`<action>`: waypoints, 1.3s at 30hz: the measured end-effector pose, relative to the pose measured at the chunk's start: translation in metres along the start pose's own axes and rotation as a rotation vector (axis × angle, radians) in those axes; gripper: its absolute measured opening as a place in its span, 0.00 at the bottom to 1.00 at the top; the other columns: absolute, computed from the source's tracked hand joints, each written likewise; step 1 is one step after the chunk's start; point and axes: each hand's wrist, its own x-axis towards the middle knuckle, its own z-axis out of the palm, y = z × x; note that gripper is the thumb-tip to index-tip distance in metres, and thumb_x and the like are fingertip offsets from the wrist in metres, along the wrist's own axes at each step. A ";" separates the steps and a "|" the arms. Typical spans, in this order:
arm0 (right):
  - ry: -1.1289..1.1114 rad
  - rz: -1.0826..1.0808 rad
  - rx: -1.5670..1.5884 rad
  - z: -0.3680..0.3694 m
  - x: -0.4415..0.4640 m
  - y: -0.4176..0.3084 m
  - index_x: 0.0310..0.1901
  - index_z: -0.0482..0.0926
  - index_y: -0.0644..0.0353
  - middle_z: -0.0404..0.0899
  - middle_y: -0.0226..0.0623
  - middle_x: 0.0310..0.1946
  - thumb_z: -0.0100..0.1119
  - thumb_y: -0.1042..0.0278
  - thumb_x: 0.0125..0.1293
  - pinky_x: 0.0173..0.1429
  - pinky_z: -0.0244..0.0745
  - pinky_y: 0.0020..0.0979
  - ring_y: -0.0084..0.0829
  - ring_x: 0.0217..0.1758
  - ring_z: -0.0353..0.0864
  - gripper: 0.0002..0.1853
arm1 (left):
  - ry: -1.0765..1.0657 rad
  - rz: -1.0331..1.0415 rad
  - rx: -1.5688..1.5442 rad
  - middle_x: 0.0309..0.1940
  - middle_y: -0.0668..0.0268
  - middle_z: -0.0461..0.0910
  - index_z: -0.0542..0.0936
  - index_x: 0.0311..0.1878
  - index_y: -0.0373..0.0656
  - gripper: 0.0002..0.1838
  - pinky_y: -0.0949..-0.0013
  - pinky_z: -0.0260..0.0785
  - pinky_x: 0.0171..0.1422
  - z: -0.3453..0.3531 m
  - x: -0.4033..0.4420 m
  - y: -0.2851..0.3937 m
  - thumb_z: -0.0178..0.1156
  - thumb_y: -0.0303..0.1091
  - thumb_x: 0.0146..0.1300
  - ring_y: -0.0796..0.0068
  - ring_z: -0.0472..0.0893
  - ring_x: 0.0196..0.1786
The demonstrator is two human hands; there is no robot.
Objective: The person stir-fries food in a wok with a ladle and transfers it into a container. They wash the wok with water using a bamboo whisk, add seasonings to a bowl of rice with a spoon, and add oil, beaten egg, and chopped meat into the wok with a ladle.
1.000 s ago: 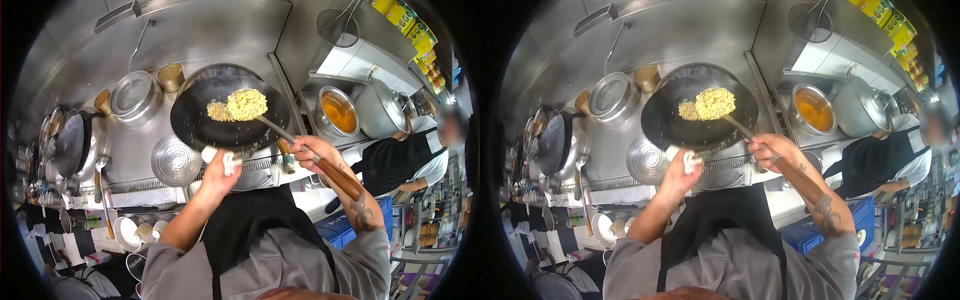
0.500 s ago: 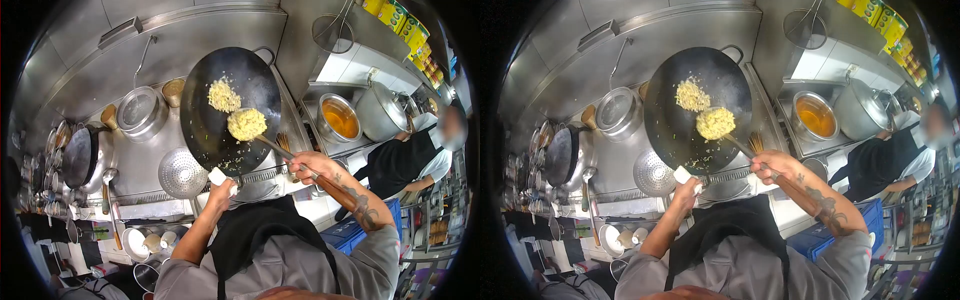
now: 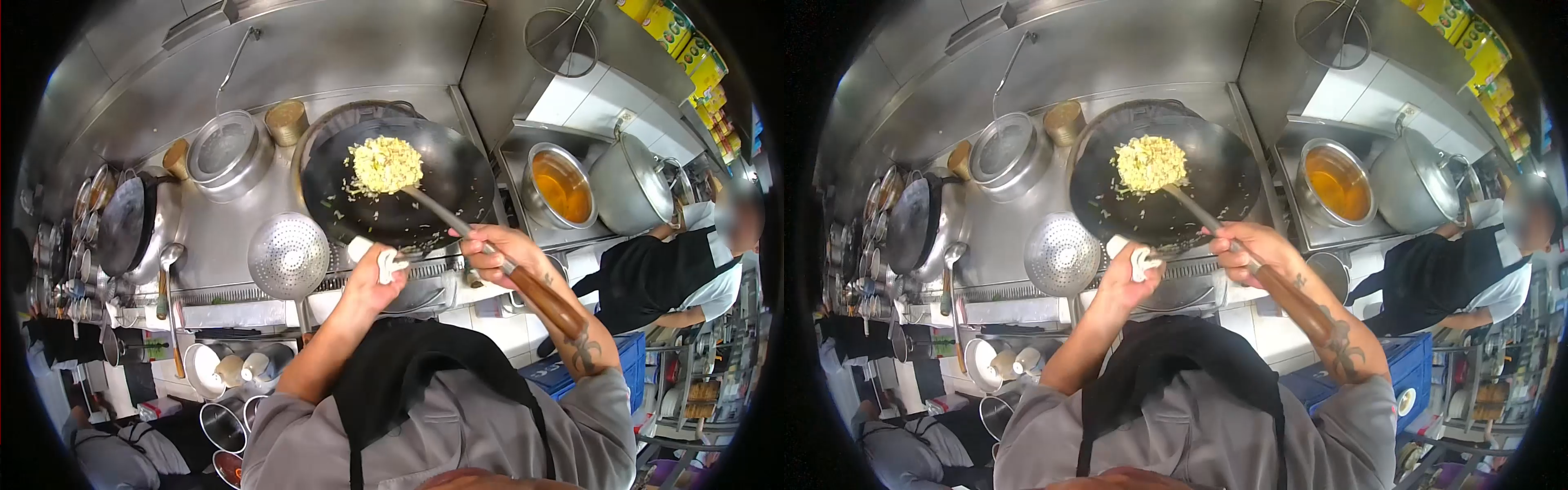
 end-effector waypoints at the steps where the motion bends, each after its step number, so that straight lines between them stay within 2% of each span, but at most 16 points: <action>1: -0.011 0.031 0.010 -0.016 -0.002 -0.008 0.54 0.66 0.61 0.67 0.25 0.28 0.44 0.67 0.72 0.17 0.57 0.21 0.15 0.17 0.62 0.13 | -0.002 -0.061 -0.061 0.21 0.63 0.73 0.72 0.28 0.42 0.04 0.73 0.60 0.20 -0.007 -0.002 0.001 0.53 0.29 0.58 0.67 0.71 0.22; 4: 0.091 -0.002 -0.019 -0.018 -0.005 -0.012 0.50 0.67 0.61 0.68 0.26 0.28 0.46 0.69 0.70 0.17 0.58 0.23 0.15 0.16 0.62 0.10 | 0.057 0.015 -0.045 0.21 0.63 0.73 0.72 0.28 0.42 0.04 0.72 0.61 0.20 -0.003 0.001 0.018 0.53 0.28 0.58 0.67 0.72 0.23; 5: 0.100 -0.004 -0.018 -0.015 -0.011 -0.014 0.49 0.67 0.60 0.68 0.27 0.28 0.47 0.69 0.70 0.17 0.57 0.23 0.16 0.16 0.62 0.09 | -0.014 0.045 -0.035 0.21 0.63 0.74 0.73 0.28 0.42 0.04 0.72 0.61 0.20 -0.004 0.001 0.018 0.54 0.29 0.59 0.68 0.72 0.23; 9: 0.176 0.057 -0.129 -0.025 -0.026 -0.015 0.48 0.67 0.62 0.69 0.28 0.27 0.48 0.72 0.68 0.18 0.58 0.23 0.17 0.17 0.63 0.09 | 0.110 0.298 0.402 0.27 0.62 0.76 0.73 0.37 0.42 0.05 0.72 0.63 0.20 -0.039 -0.006 0.009 0.55 0.33 0.61 0.70 0.76 0.25; 10: 0.218 0.067 -0.184 -0.023 -0.029 -0.017 0.48 0.67 0.62 0.69 0.28 0.27 0.49 0.73 0.67 0.18 0.58 0.23 0.17 0.17 0.64 0.09 | 0.225 0.340 0.538 0.27 0.63 0.76 0.72 0.39 0.43 0.07 0.72 0.65 0.20 -0.050 -0.010 0.002 0.56 0.32 0.59 0.70 0.77 0.26; 12: 0.176 0.118 -0.158 -0.022 -0.021 -0.011 0.48 0.68 0.60 0.69 0.29 0.26 0.49 0.74 0.67 0.18 0.57 0.24 0.18 0.16 0.64 0.09 | 0.165 0.422 0.753 0.26 0.64 0.76 0.73 0.37 0.43 0.07 0.71 0.66 0.20 -0.070 -0.022 -0.005 0.58 0.30 0.57 0.71 0.78 0.26; 16: 0.058 0.050 -0.174 -0.016 0.001 -0.002 0.45 0.67 0.59 0.69 0.28 0.26 0.48 0.72 0.68 0.16 0.60 0.24 0.16 0.15 0.64 0.06 | 0.228 0.331 0.613 0.22 0.63 0.75 0.73 0.31 0.41 0.03 0.71 0.65 0.19 -0.063 -0.020 0.012 0.56 0.28 0.57 0.71 0.76 0.23; 22: 0.012 0.012 -0.057 -0.013 0.007 0.015 0.51 0.67 0.61 0.67 0.26 0.25 0.45 0.69 0.71 0.15 0.60 0.22 0.15 0.14 0.62 0.10 | -0.179 -0.192 0.046 0.22 0.62 0.74 0.73 0.28 0.42 0.06 0.75 0.59 0.18 -0.041 -0.031 0.026 0.53 0.32 0.59 0.71 0.72 0.24; 24: 0.058 -0.010 -0.007 -0.018 0.016 0.014 0.54 0.67 0.64 0.67 0.27 0.26 0.42 0.70 0.71 0.14 0.60 0.21 0.14 0.13 0.62 0.13 | -0.009 -0.079 -0.038 0.22 0.63 0.73 0.73 0.27 0.42 0.06 0.74 0.60 0.19 -0.037 0.002 0.022 0.54 0.32 0.59 0.68 0.72 0.25; 27: 0.091 -0.014 0.007 -0.003 0.009 0.006 0.51 0.67 0.62 0.67 0.25 0.26 0.44 0.68 0.71 0.15 0.58 0.21 0.14 0.15 0.61 0.11 | 0.030 -0.063 0.012 0.22 0.63 0.74 0.74 0.28 0.44 0.06 0.74 0.61 0.19 -0.023 0.011 0.004 0.54 0.32 0.60 0.65 0.74 0.26; 28: 0.078 -0.006 0.017 -0.005 0.008 0.005 0.50 0.67 0.60 0.67 0.24 0.27 0.45 0.67 0.71 0.16 0.57 0.22 0.15 0.16 0.61 0.10 | -0.098 -0.154 -0.100 0.23 0.63 0.75 0.74 0.30 0.44 0.05 0.73 0.62 0.19 -0.021 0.004 0.004 0.54 0.32 0.61 0.65 0.74 0.26; 30: 0.122 -0.011 0.054 -0.014 0.017 -0.003 0.52 0.68 0.63 0.67 0.26 0.26 0.44 0.68 0.70 0.14 0.59 0.20 0.14 0.14 0.63 0.12 | 0.001 -0.031 -0.108 0.23 0.65 0.75 0.75 0.33 0.44 0.05 0.73 0.61 0.19 -0.040 0.033 0.017 0.53 0.32 0.62 0.67 0.74 0.25; 31: 0.130 0.010 -0.041 -0.017 0.017 0.006 0.52 0.68 0.63 0.67 0.27 0.27 0.44 0.68 0.70 0.15 0.59 0.20 0.14 0.15 0.63 0.12 | 0.107 -0.008 -0.076 0.23 0.66 0.75 0.75 0.33 0.44 0.05 0.74 0.60 0.19 -0.007 0.022 0.022 0.53 0.33 0.63 0.70 0.73 0.24; 32: 0.134 -0.002 -0.164 -0.017 0.016 -0.001 0.52 0.68 0.64 0.67 0.27 0.27 0.45 0.68 0.70 0.15 0.59 0.20 0.14 0.15 0.63 0.13 | 0.056 -0.003 -0.047 0.23 0.66 0.75 0.74 0.33 0.44 0.05 0.75 0.60 0.19 -0.008 0.027 0.023 0.53 0.32 0.63 0.70 0.73 0.24; 35: 0.003 -0.005 0.069 -0.022 -0.001 -0.009 0.48 0.68 0.60 0.69 0.28 0.28 0.46 0.69 0.70 0.19 0.60 0.24 0.17 0.17 0.65 0.09 | -0.024 0.032 -0.018 0.24 0.64 0.75 0.74 0.33 0.44 0.06 0.75 0.59 0.19 -0.012 0.007 0.022 0.52 0.33 0.64 0.70 0.73 0.24; 39: 0.152 0.029 -0.064 -0.018 0.000 -0.015 0.49 0.67 0.61 0.68 0.28 0.27 0.47 0.71 0.68 0.19 0.60 0.24 0.17 0.18 0.64 0.09 | 0.100 0.295 0.375 0.25 0.62 0.76 0.72 0.36 0.42 0.05 0.72 0.63 0.19 -0.016 -0.010 0.032 0.53 0.32 0.60 0.70 0.75 0.23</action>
